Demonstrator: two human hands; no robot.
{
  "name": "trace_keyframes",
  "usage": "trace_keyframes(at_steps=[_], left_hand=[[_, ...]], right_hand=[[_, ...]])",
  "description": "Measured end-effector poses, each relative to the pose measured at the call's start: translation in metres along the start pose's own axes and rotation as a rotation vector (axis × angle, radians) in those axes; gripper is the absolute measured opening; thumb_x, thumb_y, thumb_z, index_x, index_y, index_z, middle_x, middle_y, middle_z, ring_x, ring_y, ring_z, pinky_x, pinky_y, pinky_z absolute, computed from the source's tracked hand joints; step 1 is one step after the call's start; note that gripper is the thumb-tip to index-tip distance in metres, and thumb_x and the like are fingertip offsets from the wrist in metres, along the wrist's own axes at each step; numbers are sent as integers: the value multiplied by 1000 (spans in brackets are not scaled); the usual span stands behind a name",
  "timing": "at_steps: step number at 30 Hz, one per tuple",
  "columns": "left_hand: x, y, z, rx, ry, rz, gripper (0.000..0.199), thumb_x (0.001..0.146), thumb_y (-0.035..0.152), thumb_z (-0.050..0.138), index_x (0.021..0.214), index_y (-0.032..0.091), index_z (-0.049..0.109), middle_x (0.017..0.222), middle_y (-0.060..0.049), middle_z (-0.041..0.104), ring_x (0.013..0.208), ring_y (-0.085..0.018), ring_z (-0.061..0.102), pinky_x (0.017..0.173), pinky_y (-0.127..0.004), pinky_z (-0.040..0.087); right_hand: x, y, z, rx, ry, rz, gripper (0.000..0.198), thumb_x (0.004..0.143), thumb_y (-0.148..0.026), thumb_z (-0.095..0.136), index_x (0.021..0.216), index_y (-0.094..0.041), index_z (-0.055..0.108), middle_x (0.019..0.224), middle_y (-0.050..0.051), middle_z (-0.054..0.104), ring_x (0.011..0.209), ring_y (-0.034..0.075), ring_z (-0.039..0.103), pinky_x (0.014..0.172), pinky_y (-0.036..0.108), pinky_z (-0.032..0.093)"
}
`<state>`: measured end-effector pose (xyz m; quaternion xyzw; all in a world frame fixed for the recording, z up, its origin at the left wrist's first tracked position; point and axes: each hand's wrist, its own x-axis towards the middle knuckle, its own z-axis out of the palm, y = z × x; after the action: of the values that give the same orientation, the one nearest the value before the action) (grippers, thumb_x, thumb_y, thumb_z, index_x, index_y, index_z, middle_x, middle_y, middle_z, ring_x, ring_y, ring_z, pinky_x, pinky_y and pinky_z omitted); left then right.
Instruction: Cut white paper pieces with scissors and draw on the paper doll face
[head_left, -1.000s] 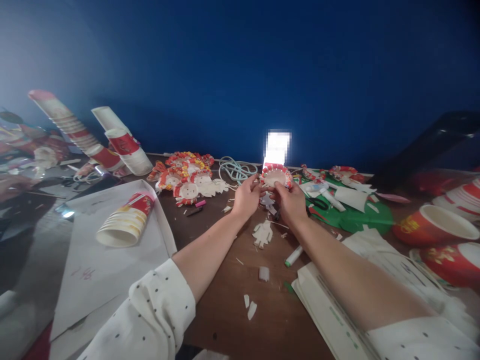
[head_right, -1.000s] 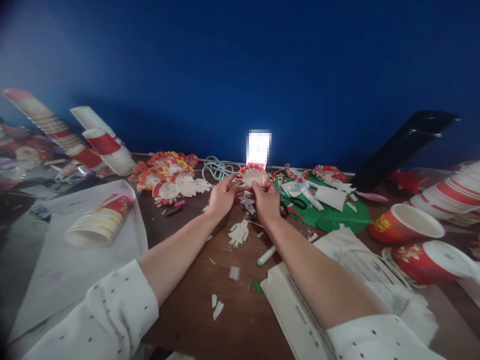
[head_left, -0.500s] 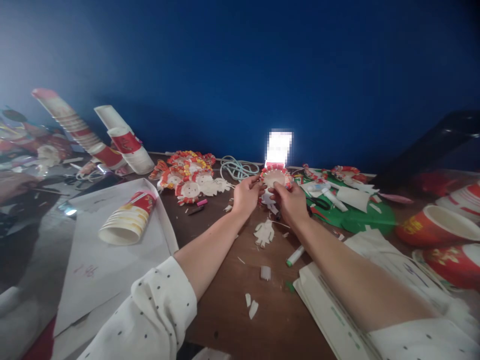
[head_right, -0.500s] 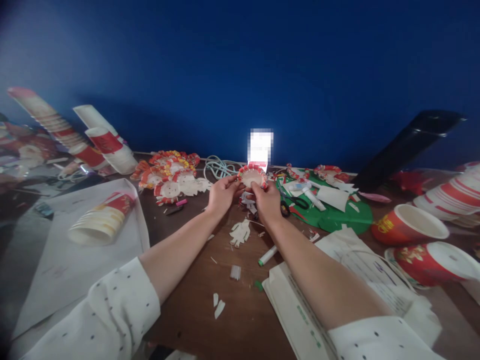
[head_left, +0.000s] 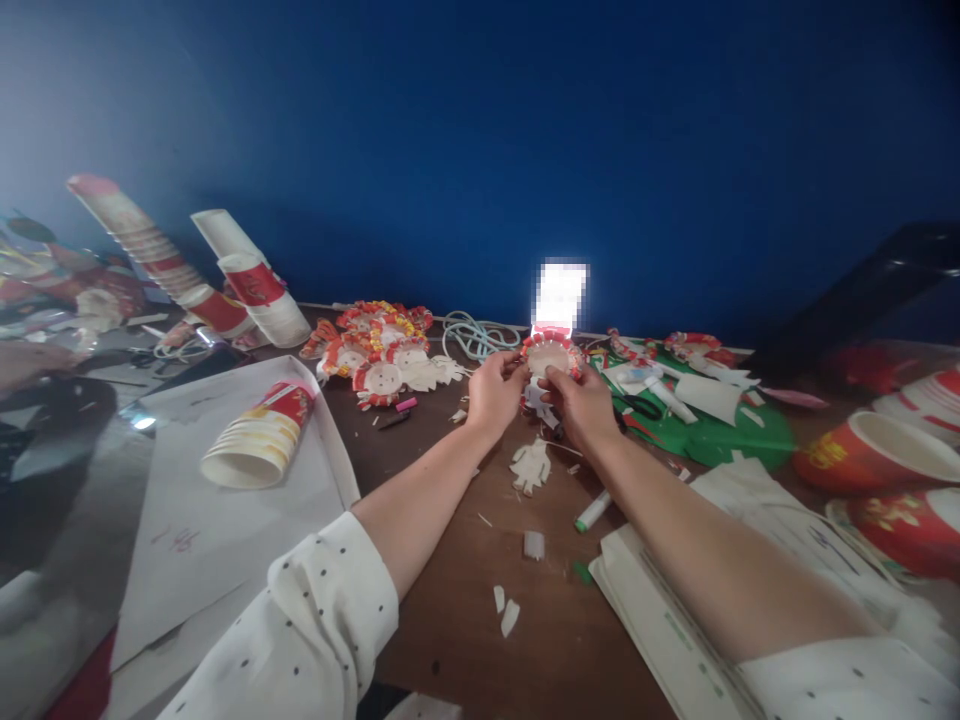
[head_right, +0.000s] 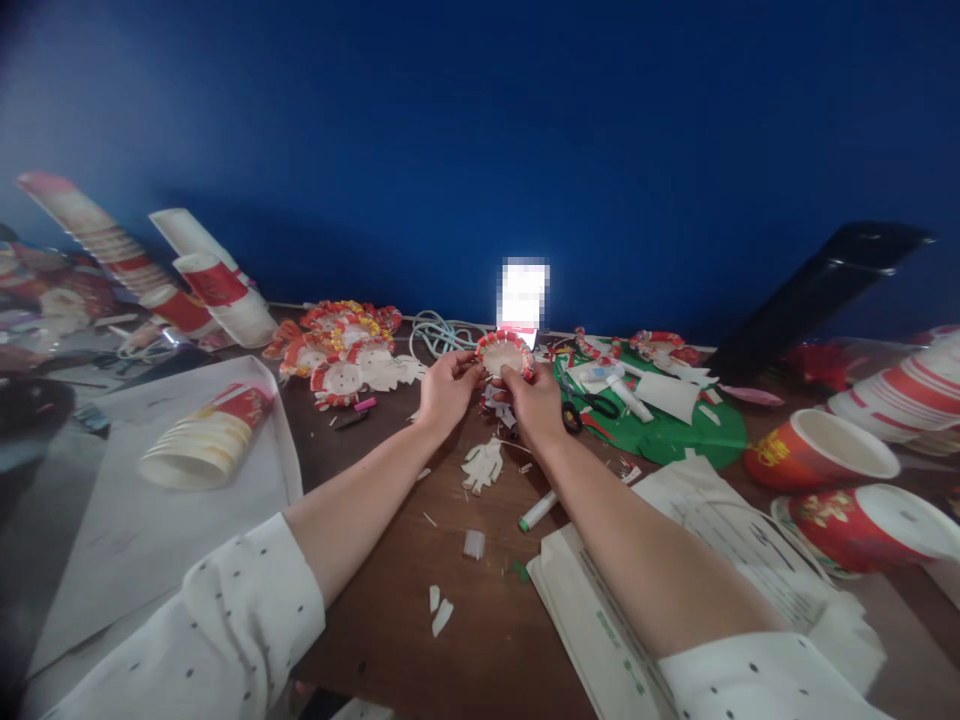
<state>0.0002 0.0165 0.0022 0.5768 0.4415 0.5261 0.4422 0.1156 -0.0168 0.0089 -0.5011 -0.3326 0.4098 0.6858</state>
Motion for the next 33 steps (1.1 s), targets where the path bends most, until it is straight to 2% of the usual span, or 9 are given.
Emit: trace_keyframes(at_steps=[10,17,22,28,30,33], left_hand=[[-4,6,1,91,38,61,21,78,27,64,96,16,65,88,-7,71,81,-17,66,77,-31,51],[-2,1,2,31,7,62,26,78,25,66,102,16,62,93,-7,71,85,-17,66,81,-31,52],[-2,6,4,-134,-62,-83,45,71,24,72,112,14,57,102,-11,69,87,-18,67,77,-31,54],[-5,12,6,-349,-179,-305,20,71,26,74,83,15,64,77,-5,67,67,-15,65,70,-32,55],[-4,12,6,-397,-158,-337,17,71,23,73,82,14,64,74,-3,65,63,-13,63,66,-29,54],[-2,11,4,-423,-97,-352,13,74,21,69,80,14,62,70,-2,63,58,-10,60,59,-24,51]], right_hand=[[4,4,-3,-14,10,20,24,65,-26,72,85,-17,62,66,-3,63,53,9,60,42,17,48],[3,1,-2,-2,9,40,24,64,-25,72,83,-17,60,61,-4,61,50,8,56,41,17,45],[3,-4,-3,28,-16,44,26,63,-27,73,83,-17,60,60,-5,59,48,8,53,40,17,42],[1,-4,-4,-16,-107,39,25,65,-32,73,83,-20,60,56,-8,55,44,7,48,39,18,37],[0,-4,-5,-34,-121,26,26,64,-32,73,84,-20,60,58,-8,55,46,7,48,39,17,37],[1,-7,-7,-72,-152,-16,36,66,-35,73,96,-20,62,77,-4,62,53,7,53,41,17,39]])
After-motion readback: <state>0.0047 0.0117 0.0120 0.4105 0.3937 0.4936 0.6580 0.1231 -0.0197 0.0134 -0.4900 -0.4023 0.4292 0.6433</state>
